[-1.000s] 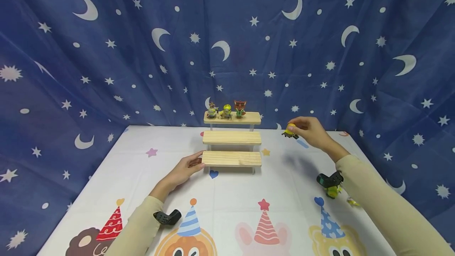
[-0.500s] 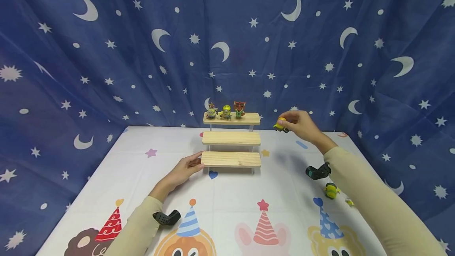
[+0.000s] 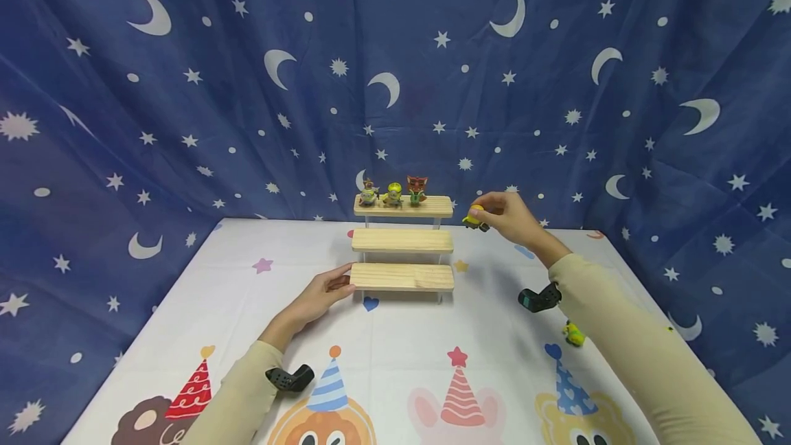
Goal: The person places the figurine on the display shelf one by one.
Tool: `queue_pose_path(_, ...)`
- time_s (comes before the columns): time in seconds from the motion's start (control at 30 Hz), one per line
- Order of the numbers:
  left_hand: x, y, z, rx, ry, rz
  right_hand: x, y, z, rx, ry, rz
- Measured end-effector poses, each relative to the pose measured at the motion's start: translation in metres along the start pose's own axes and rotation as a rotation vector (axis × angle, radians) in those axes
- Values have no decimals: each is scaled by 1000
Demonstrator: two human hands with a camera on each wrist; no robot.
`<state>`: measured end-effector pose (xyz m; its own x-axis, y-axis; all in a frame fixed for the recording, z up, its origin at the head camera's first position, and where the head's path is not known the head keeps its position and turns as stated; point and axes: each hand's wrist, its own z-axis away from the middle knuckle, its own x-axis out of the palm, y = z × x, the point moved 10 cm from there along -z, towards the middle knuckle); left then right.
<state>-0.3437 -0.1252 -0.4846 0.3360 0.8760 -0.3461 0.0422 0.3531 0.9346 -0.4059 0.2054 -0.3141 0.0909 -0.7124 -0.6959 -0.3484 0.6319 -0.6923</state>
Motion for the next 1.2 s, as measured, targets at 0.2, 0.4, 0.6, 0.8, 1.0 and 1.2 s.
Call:
queue_pose_path(0.2,0,2,0,26,-11,-30,9,-5,0,-6,-6,-41)
queue_pose_path(0.4,0,0,-1,10,-1,-19,21,-16,-3,-38,-31,-76)
queue_pose_path(0.6,0,1,1,7,2,-6,36,-28,-8,-65,-60,-100)
queue_pose_path(0.8,-1,-1,-1,4,-2,3,49,-38,-11,-95,-86,-130)
queue_pose_path(1.0,-1,-1,-1,9,-11,14,60,-50,-12,-128,-122,-135)
queue_pose_path(1.2,-1,-1,0,11,-17,13,73,-58,-14,-117,-151,-170)
